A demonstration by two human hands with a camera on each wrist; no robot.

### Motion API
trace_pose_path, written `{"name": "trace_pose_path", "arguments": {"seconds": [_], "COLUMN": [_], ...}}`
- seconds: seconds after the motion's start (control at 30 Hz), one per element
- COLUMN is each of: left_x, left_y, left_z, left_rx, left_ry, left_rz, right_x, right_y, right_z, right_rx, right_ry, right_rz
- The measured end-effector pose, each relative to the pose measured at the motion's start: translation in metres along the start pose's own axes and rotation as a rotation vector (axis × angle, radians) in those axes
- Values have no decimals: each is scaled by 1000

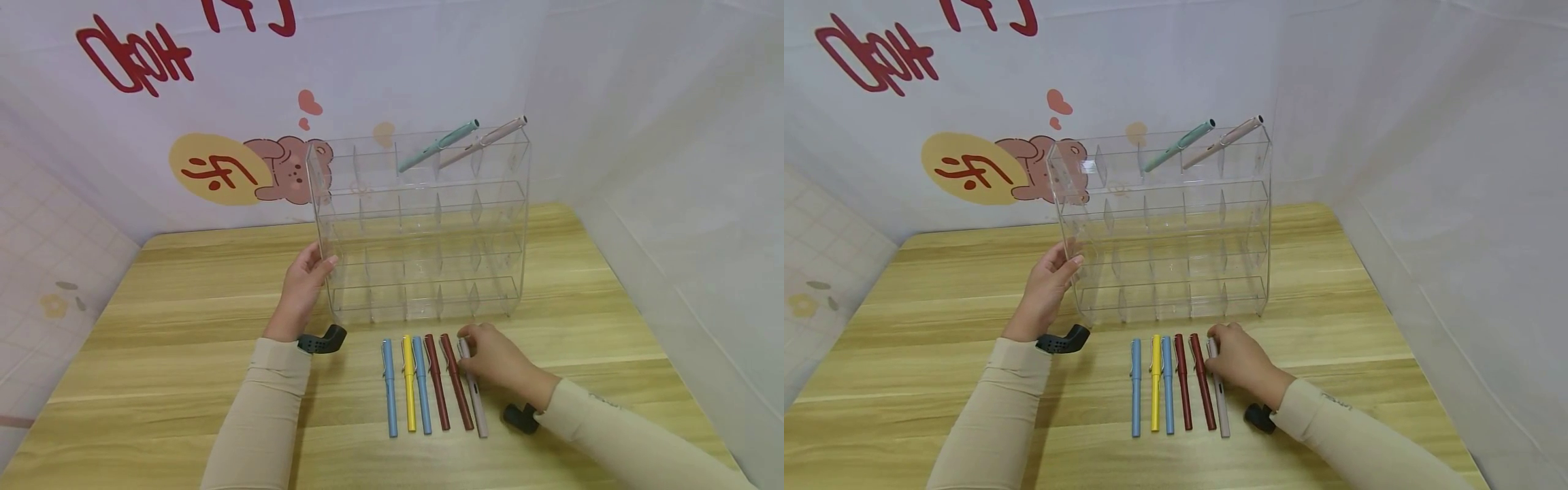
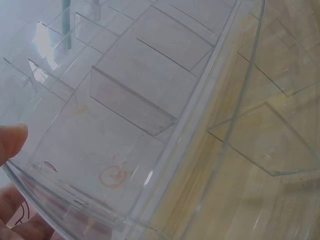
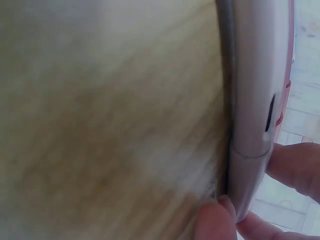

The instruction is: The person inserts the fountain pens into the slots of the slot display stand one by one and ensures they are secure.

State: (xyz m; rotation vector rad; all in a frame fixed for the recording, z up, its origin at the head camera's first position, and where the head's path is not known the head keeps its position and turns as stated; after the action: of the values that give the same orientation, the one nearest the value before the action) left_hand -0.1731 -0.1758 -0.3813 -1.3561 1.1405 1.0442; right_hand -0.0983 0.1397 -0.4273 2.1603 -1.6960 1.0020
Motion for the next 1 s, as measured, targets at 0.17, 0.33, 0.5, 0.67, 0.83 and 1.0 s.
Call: {"name": "trace_pose_path", "arguments": {"seconds": [0.17,0.33,0.5,0.67,0.83,1.0], "left_x": [-1,-2,-2,-1,-2,-3], "left_y": [-1,-1,-1,0,1,-1], "left_z": [0,0,1,1,0,0], "left_rx": [4,3,8,13,8,4], "left_ry": [6,11,-2,-3,4,-7], "left_rz": [-2,-1,2,3,-5,-5], "right_x": [0,-1,-1,-3,-4,0], "right_y": [1,2,1,0,-1,-1], "right_z": [-2,-3,-5,-9,-17,-32], "right_rx": [6,15,26,21,0,-18], "right_ry": [-6,56,134,209,226,313], "right_rz": [-13,9,33,39,15,-29]}}
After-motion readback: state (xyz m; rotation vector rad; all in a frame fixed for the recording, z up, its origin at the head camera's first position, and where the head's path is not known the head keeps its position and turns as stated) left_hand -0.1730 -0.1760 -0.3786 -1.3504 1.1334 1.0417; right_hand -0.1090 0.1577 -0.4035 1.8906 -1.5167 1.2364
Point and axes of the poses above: each hand's wrist, its own y-axis towards the middle knuckle, its own z-axis out of the palm, x = y × z, the point moved 1 cm from there along y, towards the middle knuckle, and after that the axes turned 4 degrees about -z, right-handed, at the moved point
